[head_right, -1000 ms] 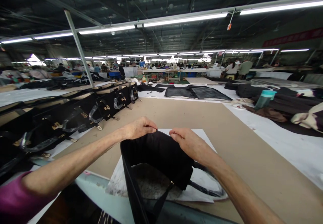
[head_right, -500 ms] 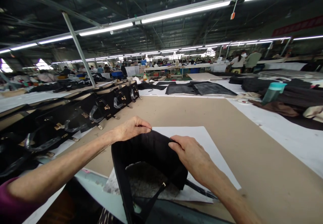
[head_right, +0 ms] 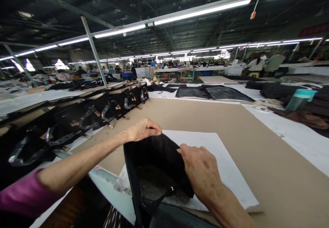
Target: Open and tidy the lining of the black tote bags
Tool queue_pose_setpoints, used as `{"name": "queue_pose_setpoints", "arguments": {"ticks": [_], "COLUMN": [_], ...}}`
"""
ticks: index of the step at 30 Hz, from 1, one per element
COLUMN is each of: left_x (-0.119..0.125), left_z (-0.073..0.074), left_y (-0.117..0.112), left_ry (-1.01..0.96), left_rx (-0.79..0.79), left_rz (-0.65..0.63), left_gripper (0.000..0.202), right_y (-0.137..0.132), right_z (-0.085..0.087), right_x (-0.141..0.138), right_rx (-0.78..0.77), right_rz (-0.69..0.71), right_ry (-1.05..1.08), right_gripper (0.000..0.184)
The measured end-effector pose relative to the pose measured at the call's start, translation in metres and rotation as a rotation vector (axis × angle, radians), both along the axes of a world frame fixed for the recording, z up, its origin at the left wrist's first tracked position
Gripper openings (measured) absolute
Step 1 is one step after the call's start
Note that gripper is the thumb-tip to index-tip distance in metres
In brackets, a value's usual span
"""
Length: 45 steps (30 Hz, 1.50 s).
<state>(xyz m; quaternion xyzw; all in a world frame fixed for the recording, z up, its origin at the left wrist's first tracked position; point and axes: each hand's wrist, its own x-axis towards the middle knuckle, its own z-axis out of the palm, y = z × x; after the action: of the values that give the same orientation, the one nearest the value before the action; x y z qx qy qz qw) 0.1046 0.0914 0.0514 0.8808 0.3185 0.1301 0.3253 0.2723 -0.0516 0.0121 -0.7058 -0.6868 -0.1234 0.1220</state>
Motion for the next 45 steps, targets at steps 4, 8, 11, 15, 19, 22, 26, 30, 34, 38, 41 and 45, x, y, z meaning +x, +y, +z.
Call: {"name": "queue_pose_setpoints", "arguments": {"ticks": [4,8,11,15,19,22,26,30,34,38,41,45], "left_x": [-0.004,-0.004,-0.003,-0.005,-0.005,-0.003,-0.006,-0.042,-0.098,-0.127,-0.124,-0.115], "left_z": [0.001,-0.004,-0.008,-0.007,-0.003,-0.001,0.007,0.018,0.013,-0.017,-0.046,-0.07], "left_y": [0.003,0.008,0.009,0.005,-0.001,-0.007,-0.008,-0.006,-0.032,-0.101,-0.15,-0.176], "left_ry": [0.015,-0.004,-0.021,0.005,-0.001,-0.016,0.023,-0.066,-0.206,-0.263,-0.161,-0.13], "left_rx": [0.016,-0.012,-0.039,-0.026,0.042,0.13,0.187,0.179,0.06,-0.01,0.07,0.079], "left_rz": [-0.091,-0.121,-0.097,-0.09,-0.097,-0.101,-0.074,0.124,0.333,0.461,0.504,0.613], "left_gripper": [0.026,0.026,0.027,0.028,0.025,0.023,0.02,0.036,0.046,0.055,0.1,0.103], "right_y": [-0.003,-0.001,0.01,0.032,0.047,0.05,0.048,0.045,0.042,0.046,0.053,0.055], "right_z": [0.003,0.014,0.026,0.037,0.037,0.033,0.032,0.039,0.048,0.056,0.061,0.062], "right_x": [-0.005,-0.011,-0.016,-0.024,-0.033,-0.041,-0.044,-0.033,-0.016,-0.009,-0.013,-0.025], "right_rx": [-0.014,-0.127,-0.204,-0.306,-0.328,-0.273,-0.262,-0.29,-0.28,-0.31,-0.35,-0.339], "right_rz": [-0.015,-0.088,-0.091,0.008,0.084,0.036,0.008,0.027,0.032,-0.015,0.009,0.019], "right_ry": [-0.036,-0.041,-0.002,0.091,0.136,0.08,-0.023,-0.018,0.063,0.146,0.193,0.175], "right_gripper": [0.029,0.03,0.031,0.029,0.027,0.027,0.031,0.034,0.036,0.039,0.038,0.039]}}
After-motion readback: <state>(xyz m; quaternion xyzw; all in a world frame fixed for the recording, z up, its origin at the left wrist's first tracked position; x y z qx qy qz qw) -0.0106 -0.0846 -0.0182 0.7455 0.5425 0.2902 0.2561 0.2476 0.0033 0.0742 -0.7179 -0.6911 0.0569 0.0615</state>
